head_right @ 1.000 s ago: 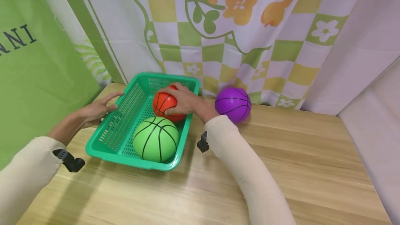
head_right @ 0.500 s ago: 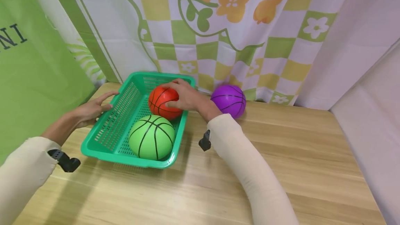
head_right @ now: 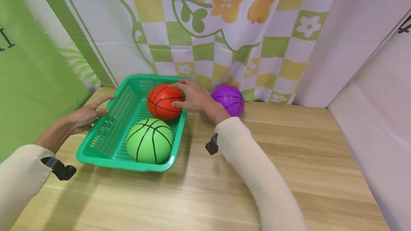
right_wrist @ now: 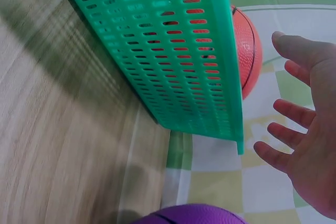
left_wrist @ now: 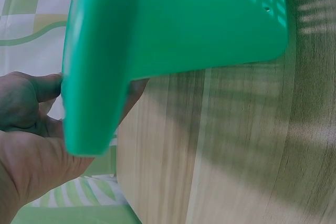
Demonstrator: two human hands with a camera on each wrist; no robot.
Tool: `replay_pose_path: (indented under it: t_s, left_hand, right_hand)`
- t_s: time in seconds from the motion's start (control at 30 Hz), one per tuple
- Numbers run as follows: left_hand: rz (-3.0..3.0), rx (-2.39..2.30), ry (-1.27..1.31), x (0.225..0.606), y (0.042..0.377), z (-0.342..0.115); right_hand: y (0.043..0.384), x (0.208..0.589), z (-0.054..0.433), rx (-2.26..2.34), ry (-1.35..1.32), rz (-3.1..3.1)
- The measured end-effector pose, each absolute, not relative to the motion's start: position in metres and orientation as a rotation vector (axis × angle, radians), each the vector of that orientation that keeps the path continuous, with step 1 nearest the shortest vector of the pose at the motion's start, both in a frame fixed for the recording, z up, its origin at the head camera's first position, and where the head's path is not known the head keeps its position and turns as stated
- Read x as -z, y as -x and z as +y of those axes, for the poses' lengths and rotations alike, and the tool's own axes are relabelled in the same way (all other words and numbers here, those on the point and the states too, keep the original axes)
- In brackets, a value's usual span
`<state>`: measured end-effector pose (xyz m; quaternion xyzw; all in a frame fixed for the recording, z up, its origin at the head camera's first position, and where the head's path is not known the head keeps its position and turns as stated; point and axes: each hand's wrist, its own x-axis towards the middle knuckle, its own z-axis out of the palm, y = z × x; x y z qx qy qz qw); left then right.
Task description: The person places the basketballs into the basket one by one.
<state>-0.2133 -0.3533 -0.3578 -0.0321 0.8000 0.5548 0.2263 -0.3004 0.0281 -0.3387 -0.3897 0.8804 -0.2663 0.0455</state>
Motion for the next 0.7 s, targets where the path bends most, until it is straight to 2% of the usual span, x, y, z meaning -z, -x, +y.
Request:
replay_pose_path:
  t_s: [0.37,0.7]
  left_hand:
    - [2.202,-1.511,0.077,0.359,0.211,-0.355]
    - [2.183,-1.515,0.061,0.357,0.213,-0.355]
  right_hand:
    - [0.299,0.333,0.057,0.861,1.261,2.696]
    - [0.294,0.328,0.087,0.723,1.238,2.77]
